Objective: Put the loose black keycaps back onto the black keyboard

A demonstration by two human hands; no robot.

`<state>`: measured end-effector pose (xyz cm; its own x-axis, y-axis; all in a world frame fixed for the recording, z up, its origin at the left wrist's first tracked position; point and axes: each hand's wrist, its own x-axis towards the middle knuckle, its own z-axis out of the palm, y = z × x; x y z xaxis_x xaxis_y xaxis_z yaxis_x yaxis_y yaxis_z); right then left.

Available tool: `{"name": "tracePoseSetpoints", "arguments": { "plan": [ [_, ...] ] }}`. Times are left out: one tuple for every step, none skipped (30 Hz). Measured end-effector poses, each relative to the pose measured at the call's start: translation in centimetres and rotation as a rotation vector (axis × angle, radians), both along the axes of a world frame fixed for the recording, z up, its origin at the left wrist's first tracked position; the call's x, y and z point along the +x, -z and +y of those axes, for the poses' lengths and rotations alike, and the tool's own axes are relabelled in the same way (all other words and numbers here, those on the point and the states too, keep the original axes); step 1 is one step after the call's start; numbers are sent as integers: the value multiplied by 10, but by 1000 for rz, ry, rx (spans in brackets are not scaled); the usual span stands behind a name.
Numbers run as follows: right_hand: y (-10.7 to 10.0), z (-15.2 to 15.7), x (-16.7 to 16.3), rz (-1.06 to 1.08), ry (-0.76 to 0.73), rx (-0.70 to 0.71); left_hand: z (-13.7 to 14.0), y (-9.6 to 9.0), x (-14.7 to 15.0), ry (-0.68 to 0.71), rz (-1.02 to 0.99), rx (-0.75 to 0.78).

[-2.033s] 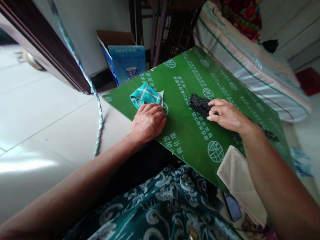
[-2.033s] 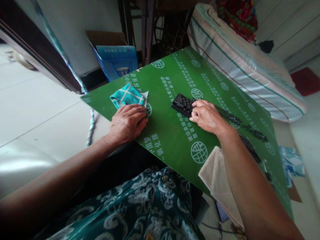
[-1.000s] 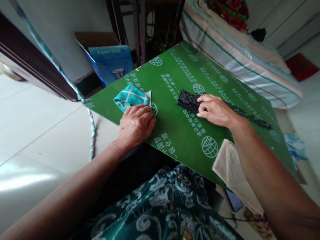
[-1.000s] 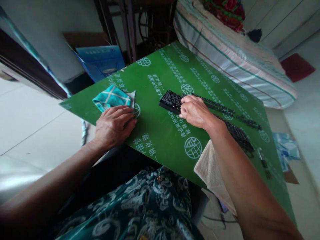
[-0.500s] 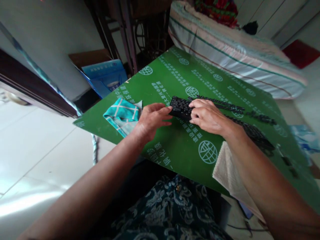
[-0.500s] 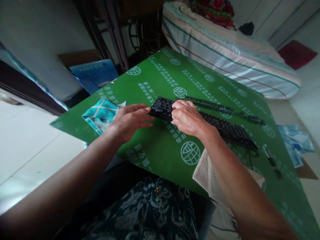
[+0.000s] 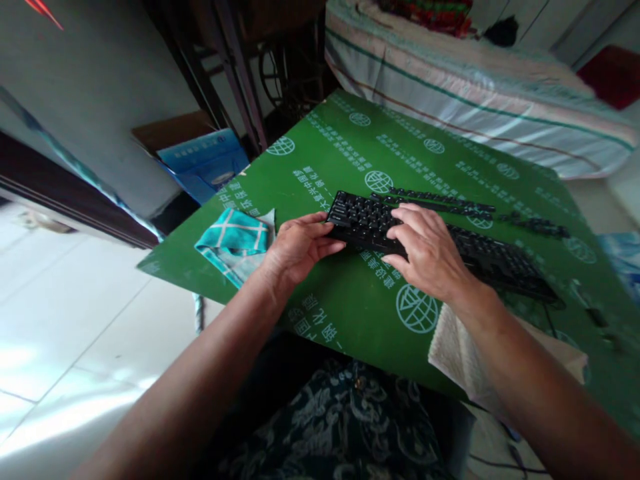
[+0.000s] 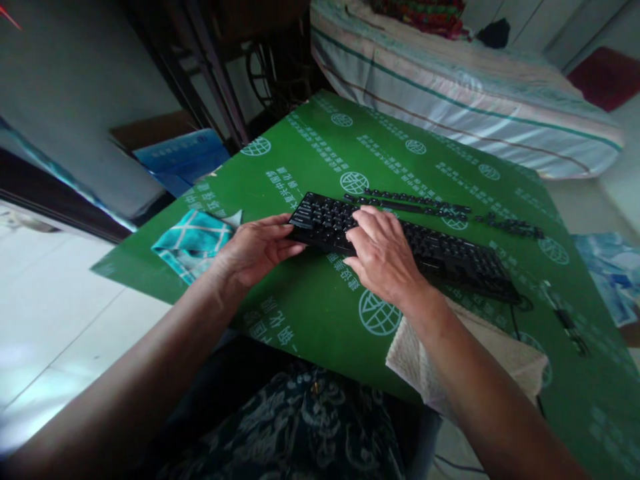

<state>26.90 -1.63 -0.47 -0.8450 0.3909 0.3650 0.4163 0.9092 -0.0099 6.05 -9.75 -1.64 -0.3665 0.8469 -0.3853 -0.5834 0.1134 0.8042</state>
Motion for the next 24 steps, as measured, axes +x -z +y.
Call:
{"name": "tracePoseSetpoints", "arguments": {
  "plan": [
    [1,-3,7,-22,29,35,0,0,-2,3,-3,6],
    [2,-6,13,-42,56,64,0,0,-4,11,-5,13],
    [4,-9,19,-57,82,88,-1,0,-5,21,-8,21],
    [6,-11,25,-66,105,112,-1,1,-7,33,-10,30],
    [9,-13,30,-68,126,137,-2,2,-8,43,-13,38],
    [12,-14,33,-62,141,164,-2,3,-9,50,-15,44],
    [15,-15,36,-51,147,193,-3,4,-9,52,-19,47],
    [17,-16,37,-33,146,223,-3,4,-10,51,-25,48],
    [19,-17,38,-14,139,252,-3,5,-10,47,-33,44],
    [19,-18,38,7,128,277,-3,6,-10,44,-42,36],
    [19,-20,37,24,115,298,-3,6,-11,44,-53,28],
    [17,-21,36,41,104,315,-3,5,-12,47,-63,20],
    [15,-23,35,60,94,328,-3,5,-13,49,-73,13],
    [11,-25,34,79,84,339,-4,4,-15,49,-82,4],
    [7,-27,33,98,75,348,-4,3,-16,47,-91,-5],
    [2,-29,32,115,64,357,-4,2,-17,46,-101,-14],
    [-4,-31,31,130,52,366,-5,1,-19,43,-111,-22],
    [-9,-33,30,144,42,375,-6,1,-19,42,-122,-28],
    [-15,-35,29,153,32,382,-6,0,-20,44,-133,-28],
    [-21,-37,28,160,23,387,-7,0,-21,47,-143,-23],
    [-26,-39,27,163,16,391,-7,0,-21,51,-151,-13],
    [-31,-41,25,162,11,394,-8,0,-21,55,-158,-2],
    [-35,-43,23,159,9,395,-8,1,-21,59,-164,8],
    [-40,-45,22,153,6,398,-8,1,-21,63,-169,17]
  ]
}}
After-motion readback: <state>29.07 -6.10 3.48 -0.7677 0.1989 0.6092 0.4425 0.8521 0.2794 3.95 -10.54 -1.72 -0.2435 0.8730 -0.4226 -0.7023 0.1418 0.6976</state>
